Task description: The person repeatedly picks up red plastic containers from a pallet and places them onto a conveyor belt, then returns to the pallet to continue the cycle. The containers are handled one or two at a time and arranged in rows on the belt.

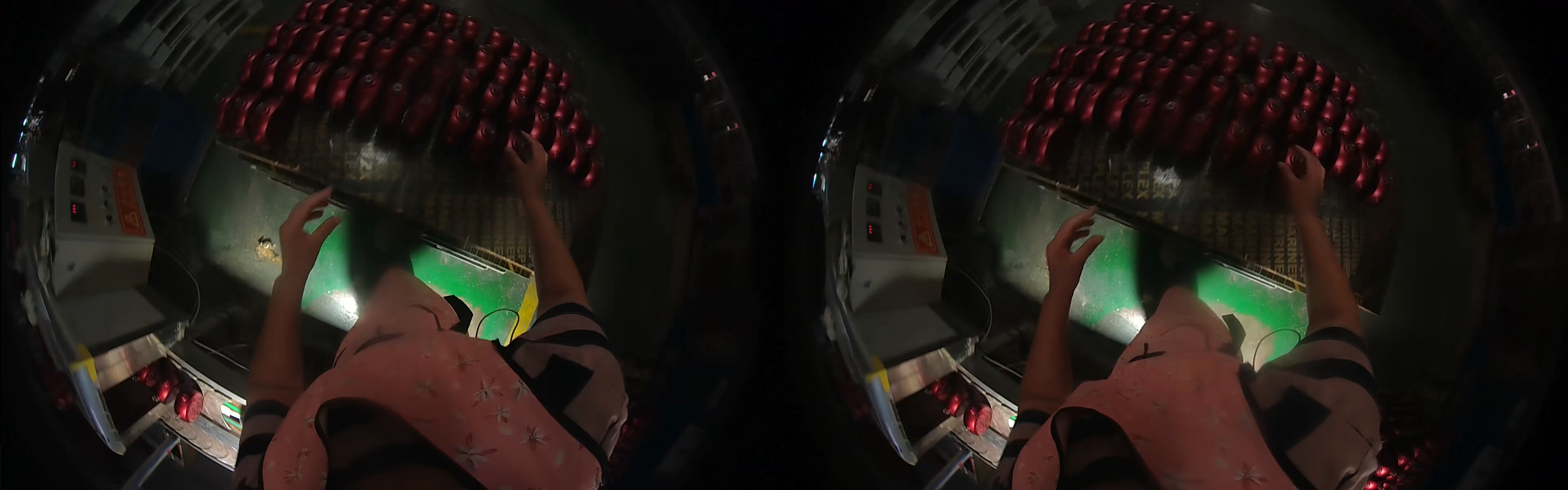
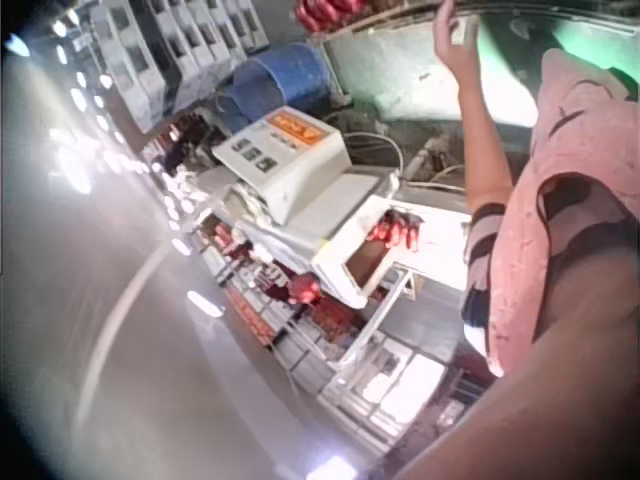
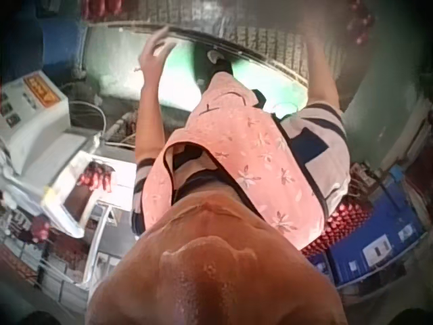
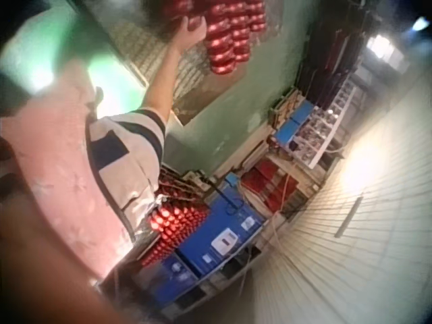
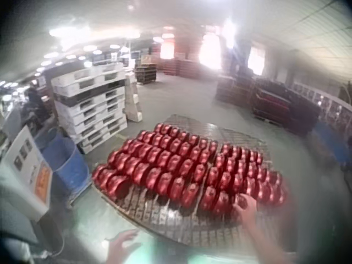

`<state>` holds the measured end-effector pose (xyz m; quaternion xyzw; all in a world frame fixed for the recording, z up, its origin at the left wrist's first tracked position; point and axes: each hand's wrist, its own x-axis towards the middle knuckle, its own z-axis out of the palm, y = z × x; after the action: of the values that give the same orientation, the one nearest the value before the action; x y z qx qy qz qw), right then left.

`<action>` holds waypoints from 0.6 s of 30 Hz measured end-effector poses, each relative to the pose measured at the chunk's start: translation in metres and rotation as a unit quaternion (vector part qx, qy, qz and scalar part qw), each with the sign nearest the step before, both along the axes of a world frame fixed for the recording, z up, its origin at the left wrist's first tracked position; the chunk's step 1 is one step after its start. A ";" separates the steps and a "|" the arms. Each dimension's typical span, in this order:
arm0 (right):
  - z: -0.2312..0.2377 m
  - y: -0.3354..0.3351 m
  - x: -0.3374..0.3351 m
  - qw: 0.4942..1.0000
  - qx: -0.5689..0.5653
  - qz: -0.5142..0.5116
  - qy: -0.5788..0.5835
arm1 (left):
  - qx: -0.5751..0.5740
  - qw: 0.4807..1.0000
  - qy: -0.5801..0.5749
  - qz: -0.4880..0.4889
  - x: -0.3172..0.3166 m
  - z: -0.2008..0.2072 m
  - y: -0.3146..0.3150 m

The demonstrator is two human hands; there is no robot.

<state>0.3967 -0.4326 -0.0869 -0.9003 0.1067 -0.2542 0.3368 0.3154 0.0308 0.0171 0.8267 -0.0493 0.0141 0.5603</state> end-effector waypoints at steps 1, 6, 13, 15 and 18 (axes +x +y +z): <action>-0.007 -0.016 0.018 0.999 -0.040 -0.028 0.005 | -0.005 0.999 0.019 -0.033 0.056 -0.005 -0.027; -0.043 -0.059 0.078 0.951 0.268 0.130 0.086 | 0.057 0.976 -0.076 -0.194 0.254 -0.054 -0.151; -0.039 -0.052 0.100 0.955 0.271 0.095 0.071 | -0.027 0.936 0.040 -0.348 0.323 -0.106 -0.234; -0.030 -0.047 0.097 0.957 0.258 0.096 0.095 | -0.001 0.956 0.020 -0.293 0.316 -0.109 -0.238; -0.016 -0.043 0.088 0.938 0.186 0.126 0.266 | 0.032 0.960 0.011 -0.279 0.301 -0.106 -0.242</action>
<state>0.4849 -0.4754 -0.1024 -0.8625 0.1238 0.0632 0.4866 0.6168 -0.2107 -0.0888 0.7979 -0.2725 -0.1534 0.5154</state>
